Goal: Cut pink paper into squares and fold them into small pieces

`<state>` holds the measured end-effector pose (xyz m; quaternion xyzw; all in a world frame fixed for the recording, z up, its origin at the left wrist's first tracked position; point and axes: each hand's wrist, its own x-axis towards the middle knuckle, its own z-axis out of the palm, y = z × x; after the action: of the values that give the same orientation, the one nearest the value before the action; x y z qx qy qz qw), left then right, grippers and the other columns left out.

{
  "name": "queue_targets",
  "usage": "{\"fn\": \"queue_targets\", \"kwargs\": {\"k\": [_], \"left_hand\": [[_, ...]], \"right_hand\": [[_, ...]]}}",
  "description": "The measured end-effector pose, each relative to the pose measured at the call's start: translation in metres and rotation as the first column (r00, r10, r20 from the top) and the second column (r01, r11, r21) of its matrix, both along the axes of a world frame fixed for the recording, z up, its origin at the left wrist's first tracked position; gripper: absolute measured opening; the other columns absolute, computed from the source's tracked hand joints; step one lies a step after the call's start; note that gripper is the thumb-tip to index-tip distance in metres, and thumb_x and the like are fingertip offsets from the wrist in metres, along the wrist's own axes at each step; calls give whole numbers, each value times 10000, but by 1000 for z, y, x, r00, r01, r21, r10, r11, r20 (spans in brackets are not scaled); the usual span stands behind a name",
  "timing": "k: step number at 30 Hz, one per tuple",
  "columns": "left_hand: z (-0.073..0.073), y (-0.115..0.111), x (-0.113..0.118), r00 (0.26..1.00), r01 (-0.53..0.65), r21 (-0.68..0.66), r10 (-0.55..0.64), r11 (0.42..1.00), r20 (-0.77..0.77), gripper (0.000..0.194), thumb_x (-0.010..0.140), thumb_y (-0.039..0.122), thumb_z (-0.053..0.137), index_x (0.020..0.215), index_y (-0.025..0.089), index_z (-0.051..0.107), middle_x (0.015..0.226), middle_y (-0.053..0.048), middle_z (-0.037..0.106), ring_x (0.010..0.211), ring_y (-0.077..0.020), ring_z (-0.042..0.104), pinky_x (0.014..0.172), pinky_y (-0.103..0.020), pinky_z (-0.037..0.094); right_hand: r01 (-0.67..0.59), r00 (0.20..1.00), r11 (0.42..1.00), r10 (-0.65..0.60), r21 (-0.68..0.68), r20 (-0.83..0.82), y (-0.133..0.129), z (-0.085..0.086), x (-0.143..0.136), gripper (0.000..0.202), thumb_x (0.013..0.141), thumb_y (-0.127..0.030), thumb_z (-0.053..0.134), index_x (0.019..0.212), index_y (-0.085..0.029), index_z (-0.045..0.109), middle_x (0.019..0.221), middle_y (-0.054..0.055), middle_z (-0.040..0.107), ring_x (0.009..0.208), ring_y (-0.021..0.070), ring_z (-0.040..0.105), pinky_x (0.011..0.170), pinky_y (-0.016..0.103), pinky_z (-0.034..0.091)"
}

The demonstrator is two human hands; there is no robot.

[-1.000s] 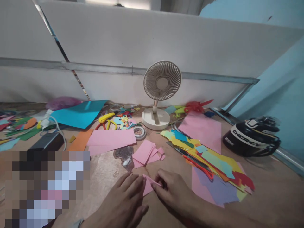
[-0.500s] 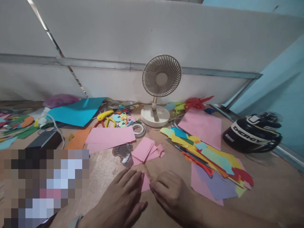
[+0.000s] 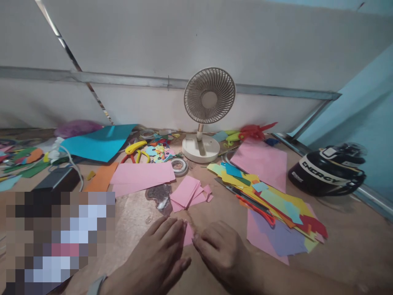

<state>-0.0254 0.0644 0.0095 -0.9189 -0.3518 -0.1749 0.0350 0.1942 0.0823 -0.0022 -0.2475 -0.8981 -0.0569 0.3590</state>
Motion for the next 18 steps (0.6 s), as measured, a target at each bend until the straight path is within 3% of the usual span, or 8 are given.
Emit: {"fn": "queue_targets", "kwargs": {"k": [5,9,15,18], "left_hand": [[-6,-1,0,1000,-17,-41,17,999,-6,304,975,395,542,1115,156,667,1202,-84,654,1129,-286,566,1034,-456,395],[-3,-1,1,1000,-15,-83,16,996,10,292,974,384,537,1093,154,671,1198,-90,647,1111,-284,568,1020,-448,410],[0,0,1,1000,-17,-72,17,997,2,326,986,414,515,1135,164,663,1178,-88,644,1099,-277,557,1010,-432,408],[-2,1,0,1000,-17,-57,17,998,1,334,1001,434,487,1083,174,681,1177,-81,641,1095,-267,553,1020,-425,396]], "right_hand": [[-9,1000,1000,9,15,10,-5,-1,1,199,969,-80,472,906,-109,658,729,61,652,626,179,528,566,311,340],[-21,999,999,22,-47,37,-3,1,3,204,952,-72,459,918,-122,653,785,78,667,649,184,541,573,318,377],[-186,972,978,198,-98,130,4,5,8,279,966,-63,386,909,-115,653,900,112,694,775,193,611,655,327,490],[-212,968,975,219,-74,124,6,3,11,245,955,-53,417,921,-109,654,930,120,707,843,205,643,711,332,518]]}}
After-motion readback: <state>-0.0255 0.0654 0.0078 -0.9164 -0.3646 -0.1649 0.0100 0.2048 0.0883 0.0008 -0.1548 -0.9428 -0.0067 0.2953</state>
